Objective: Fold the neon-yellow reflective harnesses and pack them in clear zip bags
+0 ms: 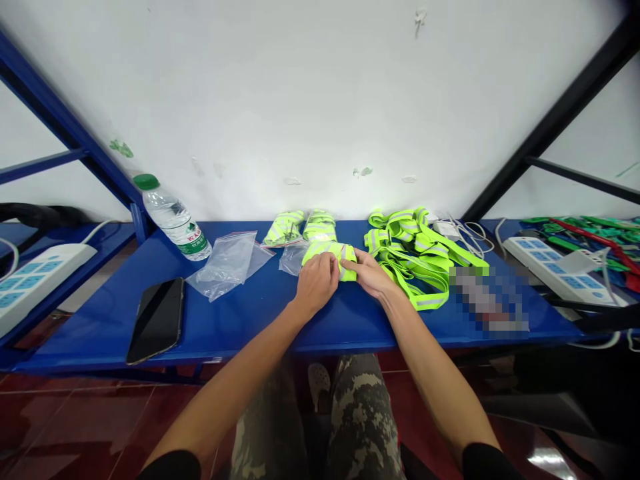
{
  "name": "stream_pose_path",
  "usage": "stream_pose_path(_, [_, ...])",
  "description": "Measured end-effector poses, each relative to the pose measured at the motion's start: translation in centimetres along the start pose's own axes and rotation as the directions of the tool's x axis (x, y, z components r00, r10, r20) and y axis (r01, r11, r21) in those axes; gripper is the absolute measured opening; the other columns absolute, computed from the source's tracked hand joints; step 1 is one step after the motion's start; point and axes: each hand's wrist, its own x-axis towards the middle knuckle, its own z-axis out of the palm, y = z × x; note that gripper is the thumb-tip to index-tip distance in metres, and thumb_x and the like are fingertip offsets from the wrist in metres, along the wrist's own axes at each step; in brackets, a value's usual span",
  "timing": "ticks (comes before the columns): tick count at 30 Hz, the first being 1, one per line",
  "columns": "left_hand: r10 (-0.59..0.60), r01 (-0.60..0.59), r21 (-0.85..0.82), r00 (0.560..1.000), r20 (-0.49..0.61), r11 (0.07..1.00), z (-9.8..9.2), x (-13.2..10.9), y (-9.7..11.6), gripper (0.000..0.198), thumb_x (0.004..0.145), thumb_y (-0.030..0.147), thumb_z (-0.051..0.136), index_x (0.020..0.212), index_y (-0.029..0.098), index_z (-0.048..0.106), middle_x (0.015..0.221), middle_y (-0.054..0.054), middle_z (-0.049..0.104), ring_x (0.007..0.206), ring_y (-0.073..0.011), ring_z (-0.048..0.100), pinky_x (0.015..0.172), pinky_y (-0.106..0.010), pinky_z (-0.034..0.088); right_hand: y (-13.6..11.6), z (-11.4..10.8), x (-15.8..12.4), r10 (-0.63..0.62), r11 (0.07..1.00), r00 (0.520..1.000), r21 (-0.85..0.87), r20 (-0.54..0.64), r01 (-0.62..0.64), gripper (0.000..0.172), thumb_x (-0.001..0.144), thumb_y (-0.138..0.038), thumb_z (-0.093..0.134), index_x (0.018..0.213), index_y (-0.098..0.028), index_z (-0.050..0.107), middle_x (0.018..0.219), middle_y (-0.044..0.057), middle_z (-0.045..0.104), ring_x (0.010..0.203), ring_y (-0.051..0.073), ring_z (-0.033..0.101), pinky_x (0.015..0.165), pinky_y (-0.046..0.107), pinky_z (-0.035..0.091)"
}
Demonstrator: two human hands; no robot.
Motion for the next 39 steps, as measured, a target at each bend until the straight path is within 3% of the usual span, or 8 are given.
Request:
stream_pose_path(8, [0.096, -0.099, 0.073, 0.995, 0.04, 0.992, 0.9, -0.6, 1.8, 0.014, 0.097, 0.023, 0.04, 0.09, 0.019, 0.052, 0.082, -0.007, 0.064, 0.08, -0.0219, 0.061, 0.071, -0.035, 0.046, 1.6, -0.6, 1.2, -0.318, 0.89, 0.944, -0.373, -0.092, 0.263, 0.035, 0.068, -0.026, 0.069, 0.102, -0.019, 0.072, 0.098, 0.002, 0.073, 0.091, 0.02, 0.064, 0.088, 0.031, 0.049])
stream_pose_path(11, [0.015, -0.016, -0.027, 1.0, -0.012, 1.0, 0.7, -0.7, 1.9, 0.007, 0.092, 0.024, 0.047, 0.095, 0.019, 0.051, 0.087, -0.006, 0.064, 0.083, -0.0207, 0.061, 0.074, -0.034, 0.047, 1.8, -0.7, 1.3, -0.314, 0.889, 0.945, -0.377, -0.089, 0.26, 0.034, 0.069, -0.029, 0.07, 0.102, -0.02, 0.073, 0.096, 0.002, 0.073, 0.088, 0.02, 0.064, 0.084, 0.031, 0.05])
stream_pose_path(14, [-0.027, 0.026, -0.109, 1.0, -0.005, 0.994, 0.3, -0.7, 1.9, 0.025, 0.082, 0.026, 0.059, 0.104, 0.019, 0.048, 0.095, -0.007, 0.062, 0.088, -0.0213, 0.06, 0.077, -0.033, 0.048, 1.8, -0.7, 1.2, -0.33, 0.874, 0.939, -0.407, -0.095, 0.266, 0.031, 0.069, -0.033, 0.073, 0.097, -0.019, 0.074, 0.095, 0.002, 0.072, 0.089, 0.02, 0.063, 0.084, 0.031, 0.05])
stream_pose_path(19, [-0.108, 0.105, -0.057, 0.993, -0.042, 0.993, 0.3, -0.5, 1.4, 0.034, 0.079, 0.036, 0.066, 0.102, 0.02, 0.046, 0.097, -0.007, 0.057, 0.093, -0.0236, 0.058, 0.078, -0.035, 0.047, 1.3, -0.2, 0.7, -0.301, 0.879, 0.95, -0.412, -0.086, 0.241, 0.035, 0.068, -0.04, 0.076, 0.096, -0.018, 0.075, 0.095, 0.003, 0.073, 0.088, 0.02, 0.063, 0.078, 0.029, 0.051])
stream_pose_path(24, [-0.162, 0.148, -0.1, 0.975, -0.153, 0.984, 0.0, 0.0, 0.6, 0.033, 0.084, 0.04, 0.063, 0.104, 0.02, 0.046, 0.098, -0.008, 0.057, 0.095, -0.0248, 0.056, 0.082, -0.037, 0.045, 0.3, 0.2, 0.2, -0.12, 0.982, 0.981, -0.166, -0.151, 0.094, 0.033, 0.07, -0.042, 0.068, 0.092, -0.018, 0.075, 0.086, 0.003, 0.072, 0.072, 0.016, 0.061, 0.057, 0.024, 0.045])
stream_pose_path(27, [-0.202, 0.193, -0.063, 0.961, -0.188, 0.979, -0.4, 0.2, 0.5, 0.033, 0.084, 0.037, 0.064, 0.107, 0.019, 0.048, 0.103, -0.011, 0.059, 0.1, -0.0282, 0.054, 0.086, -0.041, 0.043, 0.2, 0.2, 0.2, -0.086, 0.996, 0.988, -0.045, -0.129, 0.081, 0.029, 0.065, -0.035, 0.067, 0.088, -0.018, 0.075, 0.087, 0.003, 0.072, 0.07, 0.015, 0.06, 0.057, 0.024, 0.044])
stream_pose_path(32, [-0.262, 0.261, -0.031, 0.945, -0.197, 0.965, -0.7, 0.1, 0.6, 0.032, 0.083, 0.026, 0.059, 0.113, 0.019, 0.049, 0.111, -0.013, 0.06, 0.106, -0.0315, 0.052, 0.089, -0.045, 0.041, 1.0, 0.3, 0.6, -0.171, 0.975, 0.98, -0.161, -0.096, 0.155, 0.033, 0.063, -0.032, 0.076, 0.093, -0.019, 0.074, 0.088, 0.001, 0.072, 0.066, 0.012, 0.056, 0.062, 0.025, 0.045])
stream_pose_path(39, [-0.146, 0.144, -0.028, 0.985, -0.09, 0.989, -0.8, -0.1, 0.8, 0.051, 0.076, 0.029, 0.065, 0.123, 0.019, 0.047, 0.12, -0.014, 0.057, 0.112, -0.0336, 0.05, 0.096, -0.046, 0.039, 2.1, -0.1, 1.3, -0.281, 0.914, 0.934, -0.359, -0.221, 0.19, 0.035, 0.061, -0.037, 0.08, 0.087, -0.019, 0.066, 0.074, 0.0, 0.064, 0.055, 0.012, 0.054, 0.055, 0.027, 0.045])
